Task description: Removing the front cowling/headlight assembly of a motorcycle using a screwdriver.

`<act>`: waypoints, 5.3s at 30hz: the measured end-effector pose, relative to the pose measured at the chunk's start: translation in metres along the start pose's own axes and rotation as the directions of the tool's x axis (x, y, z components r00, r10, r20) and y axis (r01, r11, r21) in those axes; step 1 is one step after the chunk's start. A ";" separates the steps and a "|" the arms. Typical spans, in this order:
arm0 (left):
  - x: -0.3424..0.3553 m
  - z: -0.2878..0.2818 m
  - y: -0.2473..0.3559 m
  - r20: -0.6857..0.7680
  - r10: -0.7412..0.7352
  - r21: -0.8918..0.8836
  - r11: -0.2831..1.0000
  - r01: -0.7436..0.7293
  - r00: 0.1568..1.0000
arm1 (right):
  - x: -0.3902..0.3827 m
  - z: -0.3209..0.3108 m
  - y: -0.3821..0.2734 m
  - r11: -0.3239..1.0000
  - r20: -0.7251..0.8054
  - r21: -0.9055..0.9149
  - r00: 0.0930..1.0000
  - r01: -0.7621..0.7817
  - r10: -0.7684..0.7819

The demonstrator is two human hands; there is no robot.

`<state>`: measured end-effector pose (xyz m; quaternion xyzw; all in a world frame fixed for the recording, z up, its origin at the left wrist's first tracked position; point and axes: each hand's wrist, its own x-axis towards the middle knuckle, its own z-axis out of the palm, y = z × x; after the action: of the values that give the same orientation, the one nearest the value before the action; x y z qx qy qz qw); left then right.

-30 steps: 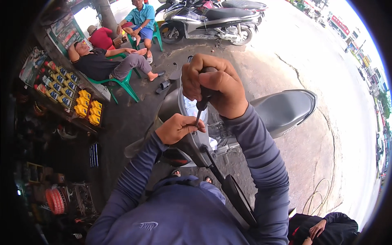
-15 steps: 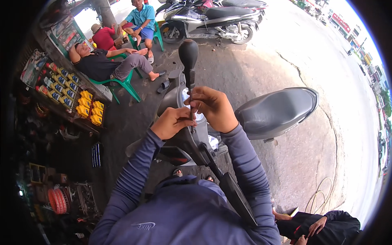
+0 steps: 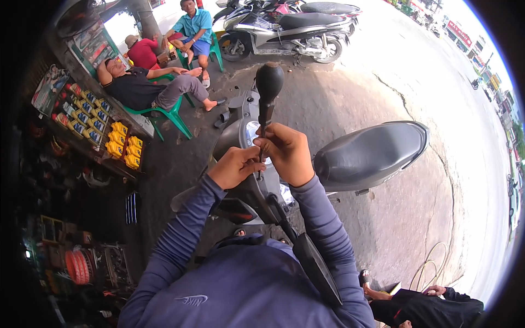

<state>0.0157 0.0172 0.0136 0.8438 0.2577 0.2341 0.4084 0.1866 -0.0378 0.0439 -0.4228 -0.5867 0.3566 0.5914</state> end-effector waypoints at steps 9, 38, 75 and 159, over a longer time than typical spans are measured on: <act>-0.006 0.003 -0.009 0.041 0.090 -0.111 0.990 -0.085 0.995 | -0.008 0.001 -0.007 0.998 -0.040 0.063 0.999 -0.023 0.026; 0.010 0.011 -0.041 0.239 0.218 0.491 0.813 -0.312 0.946 | -0.015 0.006 -0.010 0.989 -0.011 0.102 0.994 -0.111 0.112; 0.008 -0.014 -0.029 0.279 0.120 -0.156 0.985 -0.078 0.953 | -0.010 0.008 -0.013 0.999 0.003 -0.021 1.000 0.027 -0.027; -0.007 0.000 -0.033 0.379 0.583 0.601 0.435 -0.670 0.719 | -0.007 -0.019 0.000 0.974 0.001 0.200 0.994 -0.104 0.106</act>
<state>0.0023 0.0306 -0.0139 0.9776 -0.0291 0.2027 -0.0481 0.2053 -0.0455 0.0418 -0.3933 -0.5218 0.4424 0.6143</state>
